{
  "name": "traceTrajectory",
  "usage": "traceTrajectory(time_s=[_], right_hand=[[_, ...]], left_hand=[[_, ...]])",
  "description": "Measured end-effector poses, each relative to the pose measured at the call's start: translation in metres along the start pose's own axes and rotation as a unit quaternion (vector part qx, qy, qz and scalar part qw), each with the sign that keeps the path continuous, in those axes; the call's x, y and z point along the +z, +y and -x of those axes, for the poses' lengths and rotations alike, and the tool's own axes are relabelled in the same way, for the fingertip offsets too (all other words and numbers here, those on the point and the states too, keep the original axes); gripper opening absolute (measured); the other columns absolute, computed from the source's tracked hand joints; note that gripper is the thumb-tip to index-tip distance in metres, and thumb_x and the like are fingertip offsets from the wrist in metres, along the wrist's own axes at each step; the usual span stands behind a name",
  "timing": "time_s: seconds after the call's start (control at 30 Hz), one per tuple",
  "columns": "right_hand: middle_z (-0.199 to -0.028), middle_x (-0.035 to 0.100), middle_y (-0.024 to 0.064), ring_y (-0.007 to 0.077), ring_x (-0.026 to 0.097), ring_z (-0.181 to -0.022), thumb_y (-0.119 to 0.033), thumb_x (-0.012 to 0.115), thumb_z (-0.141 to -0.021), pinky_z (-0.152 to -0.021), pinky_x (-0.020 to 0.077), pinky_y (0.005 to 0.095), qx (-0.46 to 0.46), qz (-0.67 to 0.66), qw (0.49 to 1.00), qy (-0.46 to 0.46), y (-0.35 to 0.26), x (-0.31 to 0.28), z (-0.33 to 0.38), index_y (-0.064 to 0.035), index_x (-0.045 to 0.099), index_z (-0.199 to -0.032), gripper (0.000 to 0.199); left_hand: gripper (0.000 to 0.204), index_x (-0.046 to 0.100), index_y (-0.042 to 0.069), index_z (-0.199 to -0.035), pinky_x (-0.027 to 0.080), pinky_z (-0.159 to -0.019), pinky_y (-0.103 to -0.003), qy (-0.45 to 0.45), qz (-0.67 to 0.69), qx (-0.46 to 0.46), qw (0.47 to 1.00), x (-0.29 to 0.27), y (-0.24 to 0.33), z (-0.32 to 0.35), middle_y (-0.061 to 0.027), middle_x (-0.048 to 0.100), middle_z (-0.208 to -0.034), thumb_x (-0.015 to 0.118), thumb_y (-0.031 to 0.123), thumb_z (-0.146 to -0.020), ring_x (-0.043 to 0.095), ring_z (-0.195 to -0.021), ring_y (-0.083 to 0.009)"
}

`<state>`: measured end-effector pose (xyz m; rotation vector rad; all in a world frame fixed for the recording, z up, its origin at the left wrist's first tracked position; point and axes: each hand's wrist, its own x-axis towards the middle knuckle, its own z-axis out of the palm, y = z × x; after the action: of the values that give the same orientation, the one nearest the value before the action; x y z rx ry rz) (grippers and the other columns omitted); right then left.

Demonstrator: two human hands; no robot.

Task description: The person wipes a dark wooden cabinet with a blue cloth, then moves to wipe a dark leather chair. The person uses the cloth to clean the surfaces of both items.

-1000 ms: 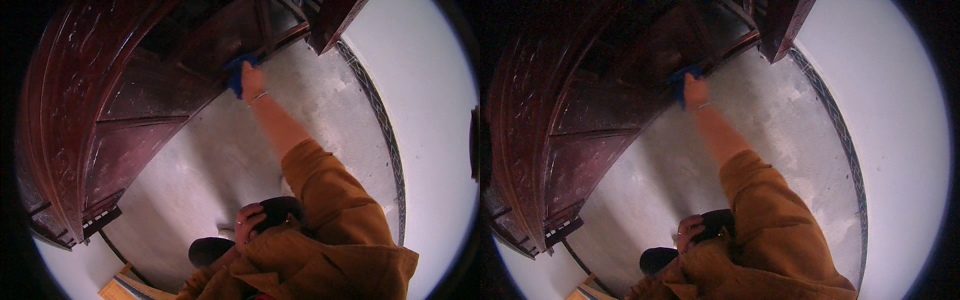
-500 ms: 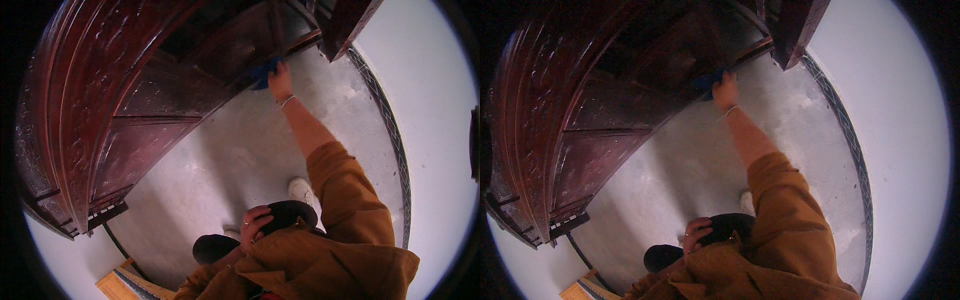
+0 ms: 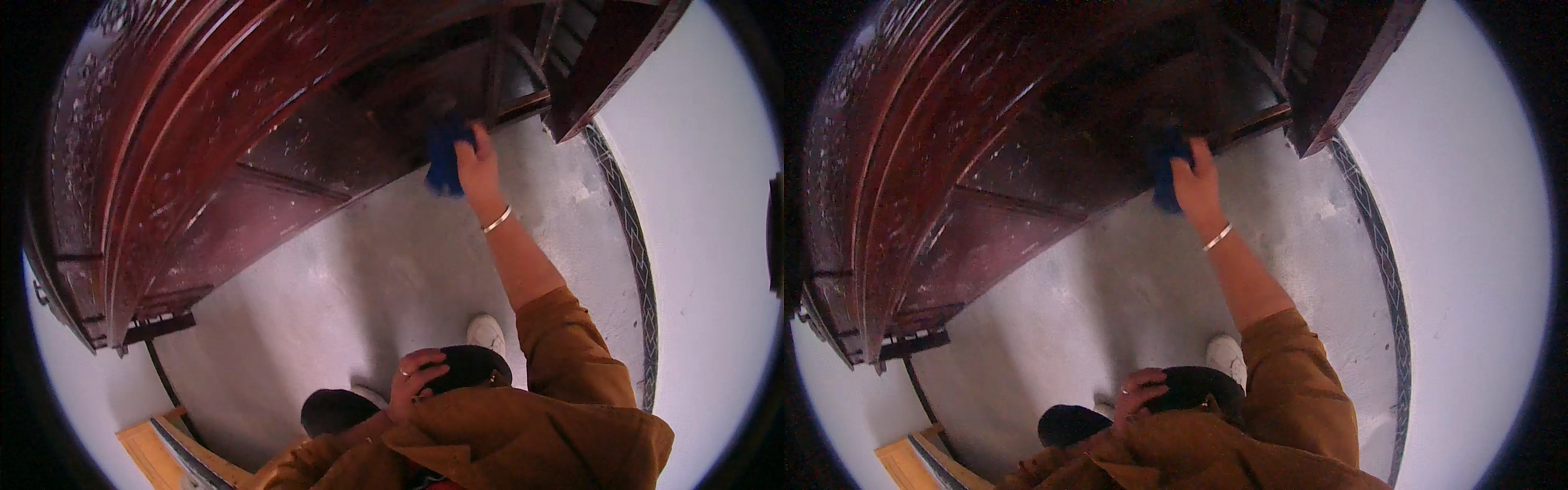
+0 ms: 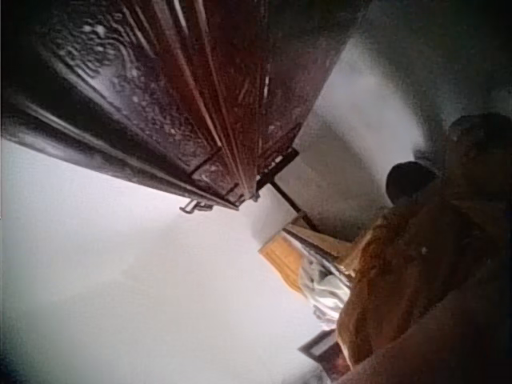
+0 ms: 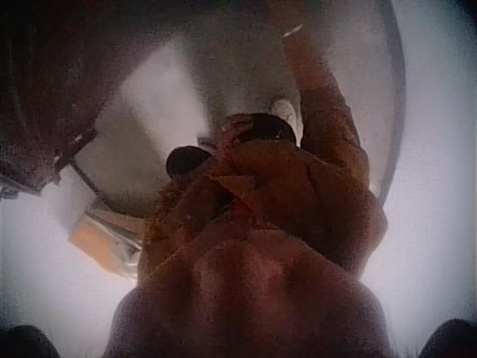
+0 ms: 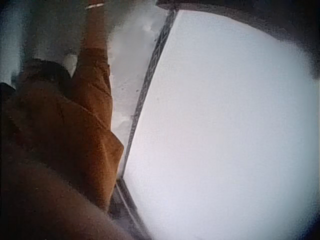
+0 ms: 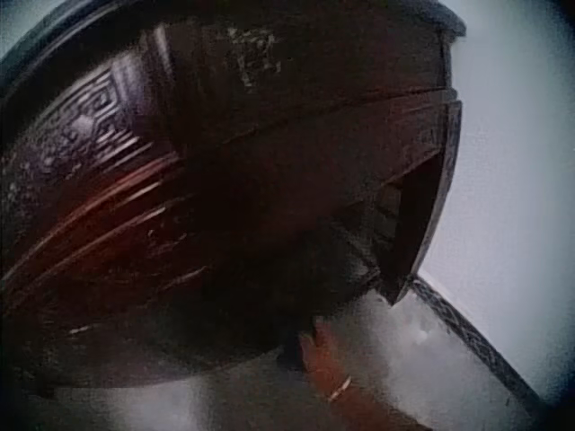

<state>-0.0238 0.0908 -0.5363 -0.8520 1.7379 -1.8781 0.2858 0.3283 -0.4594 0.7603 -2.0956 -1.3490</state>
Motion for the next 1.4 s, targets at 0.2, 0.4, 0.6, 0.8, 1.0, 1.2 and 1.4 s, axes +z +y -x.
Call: traceTrajectory(time_s=[0.2, 0.4, 0.6, 0.8, 1.0, 1.2, 1.4], right_hand=[[-0.115, 0.066, 0.0092, 0.0306, 0.060, -0.101, -0.014, 0.074, -0.070, -0.087, 0.0493, 0.0413, -0.458, 0.346, 0.819, -0.027, -0.133, 0.007, -0.038, -0.0091, 0.069, -0.112, 0.042], [-0.110, 0.066, 0.0053, 0.0272, 0.059, -0.111, -0.022, 0.081, -0.066, -0.089, 0.0460, 0.0457, -0.438, 0.590, 0.672, -0.094, -0.166, 0.016, -0.049, -0.0099, 0.068, -0.103, 0.041], [-0.109, 0.067, 0.0112, 0.0332, 0.059, -0.111, -0.020, 0.078, -0.072, -0.092, 0.0448, 0.0472, -0.476, 0.550, 0.680, -0.090, -0.153, 0.016, -0.058, -0.0069, 0.067, -0.105, 0.038], [-0.122, 0.063, 0.0177, 0.0393, 0.057, -0.110, -0.011, 0.071, -0.072, -0.099, 0.0425, 0.0498, -0.479, 0.286, 0.829, -0.043, -0.130, 0.032, -0.039, -0.0041, 0.065, -0.113, 0.042], [-0.119, 0.061, 0.0224, 0.0428, 0.055, -0.111, -0.010, 0.074, -0.070, -0.098, 0.0421, 0.0539, -0.456, 0.437, 0.775, -0.019, -0.131, 0.070, -0.023, -0.0021, 0.064, -0.113, 0.045], [-0.121, 0.060, 0.0220, 0.0390, 0.055, -0.116, -0.014, 0.076, -0.075, -0.100, 0.0442, 0.0506, -0.428, 0.482, 0.758, -0.095, -0.136, 0.058, -0.003, -0.0008, 0.060, -0.120, 0.049], [-0.139, 0.054, 0.0178, 0.0315, 0.050, -0.128, -0.024, 0.068, -0.088, -0.110, 0.0390, 0.0462, -0.136, -0.102, 0.985, -0.018, -0.146, 0.082, 0.020, -0.0011, 0.055, -0.129, 0.049]], left_hand=[[0.036, 0.064, 0.006, -0.122, 0.043, -0.102, -0.045, 0.009, -0.002, -0.003, 1.000, -0.001, 0.006, -0.003, -0.0152, 0.058, -0.130, 0.046, 0.028, -0.101, 0.055, -0.122, -0.0338], [0.033, 0.066, 0.006, -0.119, 0.044, -0.101, -0.044, 0.018, 0.001, -0.007, 1.000, -0.005, 0.012, -0.004, -0.0136, 0.060, -0.129, 0.058, 0.012, -0.088, 0.056, -0.119, -0.0331], [0.043, 0.069, 0.008, -0.116, 0.046, -0.098, -0.044, 0.037, 0.019, -0.031, 0.999, 0.004, 0.024, -0.001, -0.0122, 0.061, -0.128, 0.064, 0.002, -0.074, 0.057, -0.118, -0.0329], [0.047, 0.068, 0.008, -0.116, 0.050, -0.093, -0.042, 0.071, 0.014, 0.018, 0.997, -0.005, 0.024, -0.005, -0.0129, 0.062, -0.126, 0.067, -0.001, -0.071, 0.059, -0.113, -0.0346], [0.045, 0.066, 0.006, -0.115, 0.052, -0.085, -0.043, 0.084, 0.035, 0.035, 0.995, -0.008, 0.016, -0.001, -0.0150, 0.064, -0.119, 0.068, -0.002, -0.071, 0.063, -0.104, -0.0367], [0.041, 0.065, 0.006, -0.114, 0.054, -0.081, -0.044, 0.101, 0.041, 0.064, 0.992, -0.006, 0.005, -0.004, -0.0166, 0.064, -0.115, 0.069, 0.002, -0.073, 0.065, -0.099, -0.0369], [0.033, 0.065, 0.006, -0.113, 0.053, -0.085, -0.044, 0.115, 0.028, 0.060, 0.991, -0.005, -0.005, 0.001, -0.0171, 0.065, -0.116, 0.066, 0.007, -0.080, 0.063, -0.103, -0.0364]])
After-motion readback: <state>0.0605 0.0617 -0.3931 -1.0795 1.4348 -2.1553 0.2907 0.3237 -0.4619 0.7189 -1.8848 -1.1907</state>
